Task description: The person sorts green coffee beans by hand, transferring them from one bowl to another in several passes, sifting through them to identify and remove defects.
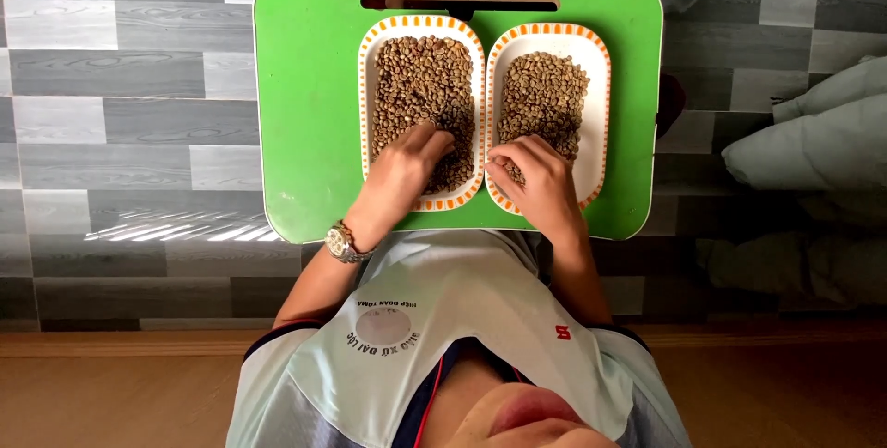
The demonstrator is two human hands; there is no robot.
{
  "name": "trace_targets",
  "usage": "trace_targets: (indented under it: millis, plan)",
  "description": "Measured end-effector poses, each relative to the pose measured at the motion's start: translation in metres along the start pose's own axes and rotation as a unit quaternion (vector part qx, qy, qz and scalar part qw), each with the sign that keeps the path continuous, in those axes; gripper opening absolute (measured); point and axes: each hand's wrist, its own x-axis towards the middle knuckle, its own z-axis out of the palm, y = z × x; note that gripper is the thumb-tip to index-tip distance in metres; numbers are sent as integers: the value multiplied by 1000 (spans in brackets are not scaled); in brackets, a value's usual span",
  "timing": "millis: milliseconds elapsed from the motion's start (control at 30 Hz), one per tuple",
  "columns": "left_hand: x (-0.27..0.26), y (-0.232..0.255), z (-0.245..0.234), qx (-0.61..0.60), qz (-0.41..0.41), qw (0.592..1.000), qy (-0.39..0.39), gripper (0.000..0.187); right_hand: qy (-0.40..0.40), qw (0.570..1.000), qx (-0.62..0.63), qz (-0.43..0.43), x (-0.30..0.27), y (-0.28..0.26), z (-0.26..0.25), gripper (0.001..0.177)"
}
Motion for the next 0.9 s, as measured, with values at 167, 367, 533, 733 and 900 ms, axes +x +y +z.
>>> trace_targets:
  millis: [167,367,533,733,900]
  plan:
    - [2,16,9,-11,58,998,32,4,5,1000,-4,-11,8,-7,11,4]
    - [15,27,10,-26,72,995,66,5,46,999,19,-14,2,4,15,1]
    - [19,31,18,-8,92,992,82,12,73,997,13,-5,-2,5,10,4]
    - [21,31,46,-15,109,988,110,6,81,997,20,9,-8,4,6,9]
    - [20,37,52,-55,104,985,128,10,91,996,15,5,-13,7,8,13]
